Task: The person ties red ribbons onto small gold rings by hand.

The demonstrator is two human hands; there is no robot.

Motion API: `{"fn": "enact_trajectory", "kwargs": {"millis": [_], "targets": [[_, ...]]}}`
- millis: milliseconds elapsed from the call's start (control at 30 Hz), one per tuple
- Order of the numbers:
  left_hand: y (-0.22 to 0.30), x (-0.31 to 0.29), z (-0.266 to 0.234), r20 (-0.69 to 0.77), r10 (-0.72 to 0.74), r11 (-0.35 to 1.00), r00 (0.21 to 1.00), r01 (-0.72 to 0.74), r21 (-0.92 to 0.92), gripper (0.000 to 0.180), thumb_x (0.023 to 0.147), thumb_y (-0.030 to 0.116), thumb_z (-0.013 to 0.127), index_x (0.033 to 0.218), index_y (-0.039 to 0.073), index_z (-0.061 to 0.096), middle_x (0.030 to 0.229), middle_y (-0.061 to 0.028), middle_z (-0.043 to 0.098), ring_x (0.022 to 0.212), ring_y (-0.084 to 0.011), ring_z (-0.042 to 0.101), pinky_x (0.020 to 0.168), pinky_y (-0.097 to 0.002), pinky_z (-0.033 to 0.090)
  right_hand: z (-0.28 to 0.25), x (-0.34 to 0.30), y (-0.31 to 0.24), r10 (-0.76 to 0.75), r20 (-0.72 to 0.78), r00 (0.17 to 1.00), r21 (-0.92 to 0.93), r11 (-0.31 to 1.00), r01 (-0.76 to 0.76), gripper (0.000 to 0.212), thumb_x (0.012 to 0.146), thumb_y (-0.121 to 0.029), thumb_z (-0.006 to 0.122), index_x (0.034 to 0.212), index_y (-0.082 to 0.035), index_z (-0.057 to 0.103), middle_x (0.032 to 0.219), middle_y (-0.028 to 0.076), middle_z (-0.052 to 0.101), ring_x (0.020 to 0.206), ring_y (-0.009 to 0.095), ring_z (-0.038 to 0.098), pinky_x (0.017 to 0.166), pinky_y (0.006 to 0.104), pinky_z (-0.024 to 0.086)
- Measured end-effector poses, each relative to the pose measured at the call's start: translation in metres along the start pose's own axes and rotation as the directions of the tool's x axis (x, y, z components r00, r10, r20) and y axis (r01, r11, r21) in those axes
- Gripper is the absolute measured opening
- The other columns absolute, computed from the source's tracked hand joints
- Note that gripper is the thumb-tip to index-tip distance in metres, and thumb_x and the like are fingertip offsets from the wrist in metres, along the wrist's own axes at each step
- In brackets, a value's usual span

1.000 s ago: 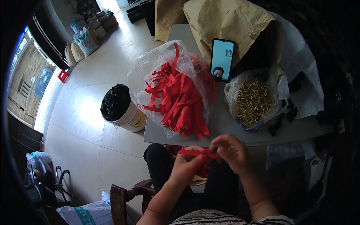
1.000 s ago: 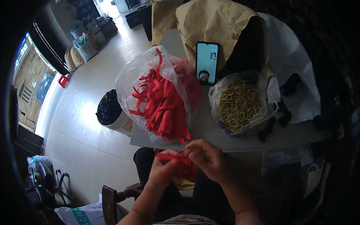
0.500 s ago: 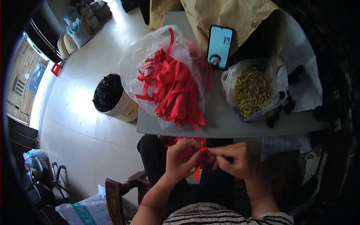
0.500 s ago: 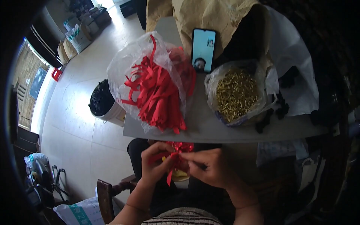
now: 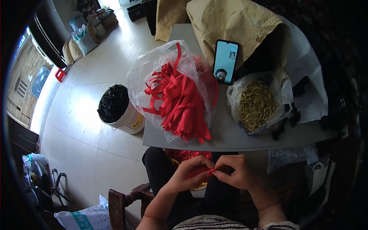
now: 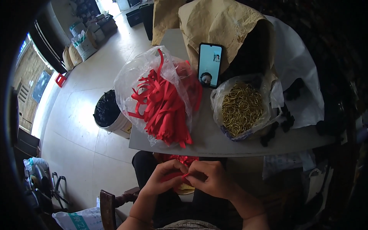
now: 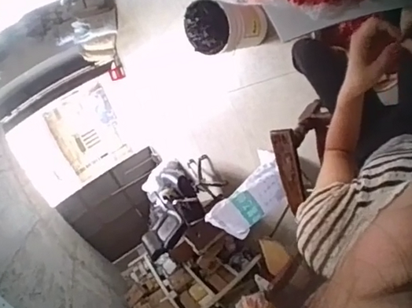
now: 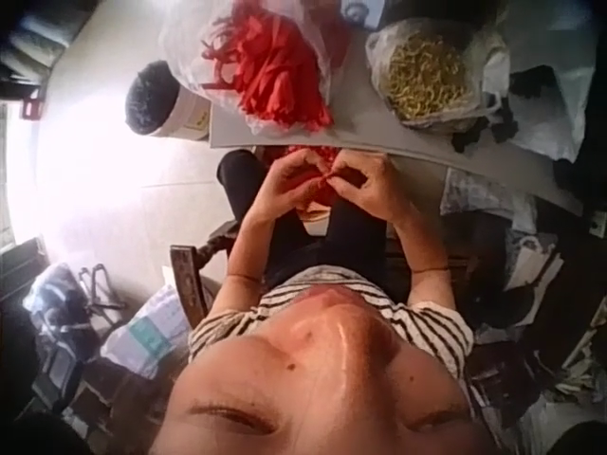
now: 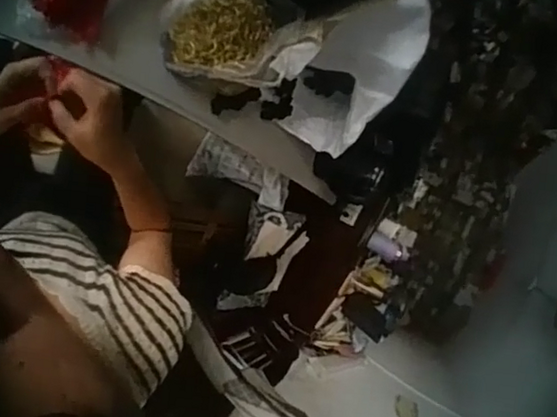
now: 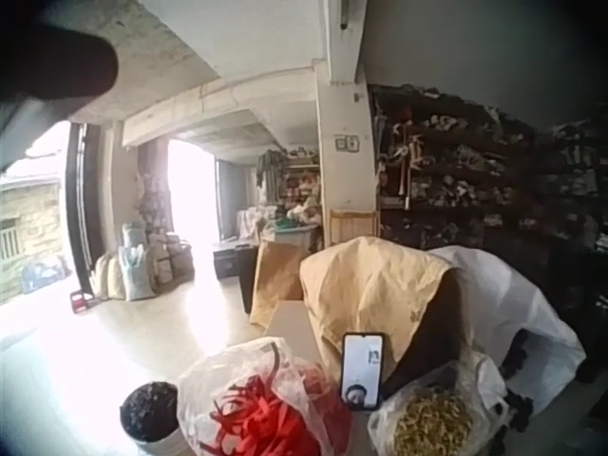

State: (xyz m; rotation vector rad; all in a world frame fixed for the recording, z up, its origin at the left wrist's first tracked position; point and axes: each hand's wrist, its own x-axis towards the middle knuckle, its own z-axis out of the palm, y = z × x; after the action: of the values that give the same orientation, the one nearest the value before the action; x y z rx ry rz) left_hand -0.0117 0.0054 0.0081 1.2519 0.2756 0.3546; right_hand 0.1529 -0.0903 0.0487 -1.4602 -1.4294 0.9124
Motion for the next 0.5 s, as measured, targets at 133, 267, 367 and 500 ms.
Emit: {"fn": "enact_trajectory", "kwargs": {"millis": [133, 267, 367, 500], "targets": [[-0.011, 0.006, 0.007, -0.265, 0.287, 0.952, 0.921, -0.243, 0.186, 0.018, 0.080, -0.001, 0.062, 0.095, -0.001, 0.052, 0.090, -0.0024, 0.053, 0.082, -0.0092, 0.053, 0.077, -0.0218, 0.043, 0.007, -0.004, 0.009, -0.114, -0.099, 0.989, 0.059, 0.991, 0.120, 0.010, 0.073, -0.001, 0.068, 0.074, -0.001, 0.058, 0.067, 0.007, 0.059, 0.060, 0.015, 0.059, 0.053, 0.0258, 0.045], [-0.009, 0.004, 0.005, -0.273, 0.125, 0.985, 0.954, -0.152, -0.078, 0.012, 0.076, -0.002, 0.066, 0.084, -0.001, 0.057, 0.085, -0.0045, 0.057, 0.078, -0.0097, 0.057, 0.067, -0.0225, 0.046, 0.011, 0.002, 0.007, -0.224, -0.183, 0.957, -0.141, 0.970, 0.200, 0.011, 0.071, 0.000, 0.070, 0.074, -0.001, 0.059, 0.067, 0.008, 0.058, 0.061, 0.015, 0.058, 0.055, 0.0237, 0.045], [0.002, 0.001, 0.007, -0.312, 0.310, 0.903, 0.898, -0.174, 0.393, 0.012, 0.068, -0.003, 0.067, 0.078, -0.001, 0.061, 0.078, -0.0086, 0.062, 0.071, -0.0138, 0.060, 0.065, -0.0248, 0.046, 0.013, 0.003, -0.008, -0.239, -0.245, 0.940, -0.268, 0.948, 0.171, 0.012, 0.070, 0.000, 0.070, 0.076, 0.000, 0.060, 0.071, 0.009, 0.059, 0.060, 0.016, 0.058, 0.054, 0.0235, 0.045], [-0.004, -0.001, 0.002, -0.317, 0.362, 0.883, 0.877, -0.213, 0.418, 0.013, 0.065, -0.003, 0.068, 0.077, -0.001, 0.062, 0.076, -0.0085, 0.062, 0.071, -0.0165, 0.060, 0.065, -0.0247, 0.046, 0.013, -0.003, 0.012, -0.040, -0.340, 0.939, 0.046, 0.997, 0.060, 0.009, 0.072, 0.001, 0.069, 0.078, 0.000, 0.063, 0.074, 0.010, 0.062, 0.066, 0.017, 0.060, 0.060, 0.0251, 0.047]]}}
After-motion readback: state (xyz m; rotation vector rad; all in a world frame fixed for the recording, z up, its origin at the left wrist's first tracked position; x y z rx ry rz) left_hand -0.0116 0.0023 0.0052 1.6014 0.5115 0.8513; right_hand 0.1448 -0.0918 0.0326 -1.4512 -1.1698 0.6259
